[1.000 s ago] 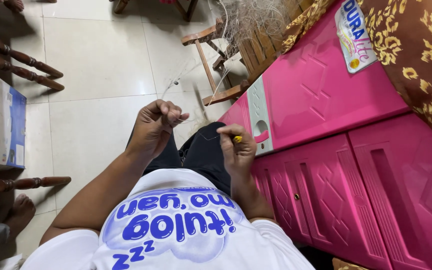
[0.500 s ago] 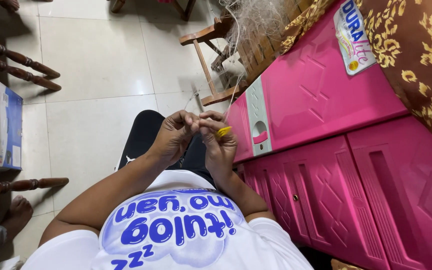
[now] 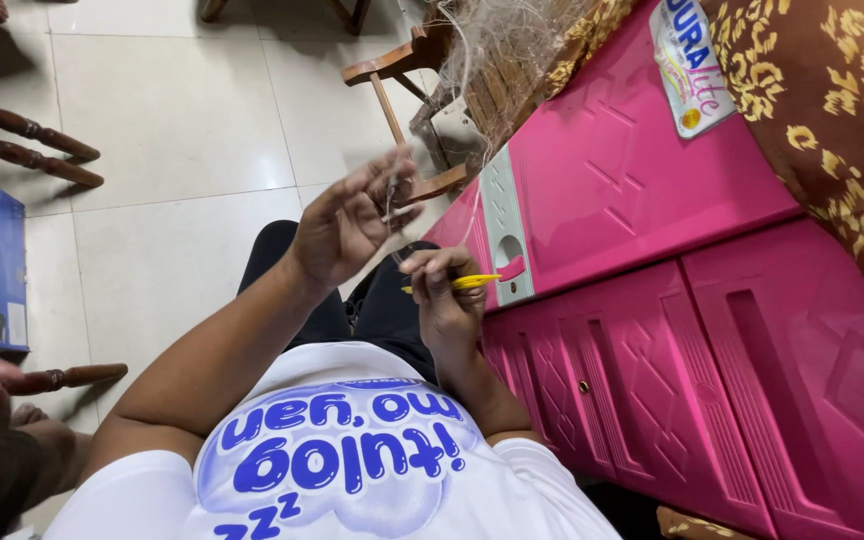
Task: Repairing a fishing net using a yellow plastic shuttle
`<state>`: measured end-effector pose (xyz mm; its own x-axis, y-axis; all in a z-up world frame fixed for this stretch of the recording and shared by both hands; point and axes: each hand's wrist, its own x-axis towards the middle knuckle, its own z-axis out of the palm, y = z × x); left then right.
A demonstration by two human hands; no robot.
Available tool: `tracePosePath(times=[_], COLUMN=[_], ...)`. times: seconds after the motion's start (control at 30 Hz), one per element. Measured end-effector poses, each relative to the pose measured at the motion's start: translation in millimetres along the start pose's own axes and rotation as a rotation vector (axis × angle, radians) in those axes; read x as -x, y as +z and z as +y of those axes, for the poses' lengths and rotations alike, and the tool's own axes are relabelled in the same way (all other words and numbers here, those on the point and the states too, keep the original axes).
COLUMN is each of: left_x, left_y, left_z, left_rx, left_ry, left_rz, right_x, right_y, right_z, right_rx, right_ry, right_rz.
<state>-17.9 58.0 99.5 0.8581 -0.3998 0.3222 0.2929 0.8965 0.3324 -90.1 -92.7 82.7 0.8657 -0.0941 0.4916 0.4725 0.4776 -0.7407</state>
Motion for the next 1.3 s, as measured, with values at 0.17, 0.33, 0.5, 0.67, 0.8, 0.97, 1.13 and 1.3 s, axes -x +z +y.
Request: tracePosePath(times=[0.17, 0.33, 0.5, 0.67, 0.8, 0.97, 1.13, 1.3], left_x=[-9.3, 0.0, 5.3, 10.5, 16.6, 20.6, 24.3, 29.0], left_y=[-13.1, -23.3, -23.6, -27.1, -26.1, -19.7, 4.9, -12.8], left_z=[-3.1, -16.7, -13.0, -9.8, -8.0, -13.9, -19.9, -23.4], left_rx=[-0.152, -0.119, -0.297, -0.267, -0.283, -0.262, -0.430, -0.470], left_ry=[0.070, 0.091, 0.188, 0.175, 0.201, 0.198, 0.231, 0.257], left_rz=[0.290, 0.360, 0.379, 0.417, 0.400, 0.314, 0.238, 0.233], right_x=[-14.8, -26.4, -28.7, -28.7, -32.2, -27.0, -42.7, -46.6], right_y=[-56.1, -81.2, -91.1, -91.7, -92.4, -83.5, -43.8, -15.4], right_z=[-1.9, -14.4, -23.2, -24.5, -26.4, -10.7, -20.7, -4.0], right_rx=[-0.046, -0.031, -0.002, 0.009, 0.069, 0.411, 0.850, 0.627], right_ry=[-0.054, -0.081, -0.092, -0.118, -0.154, -0.172, -0.144, 0.097], right_rz=[0.133, 0.242, 0.311, 0.331, 0.370, 0.309, 0.088, 0.057])
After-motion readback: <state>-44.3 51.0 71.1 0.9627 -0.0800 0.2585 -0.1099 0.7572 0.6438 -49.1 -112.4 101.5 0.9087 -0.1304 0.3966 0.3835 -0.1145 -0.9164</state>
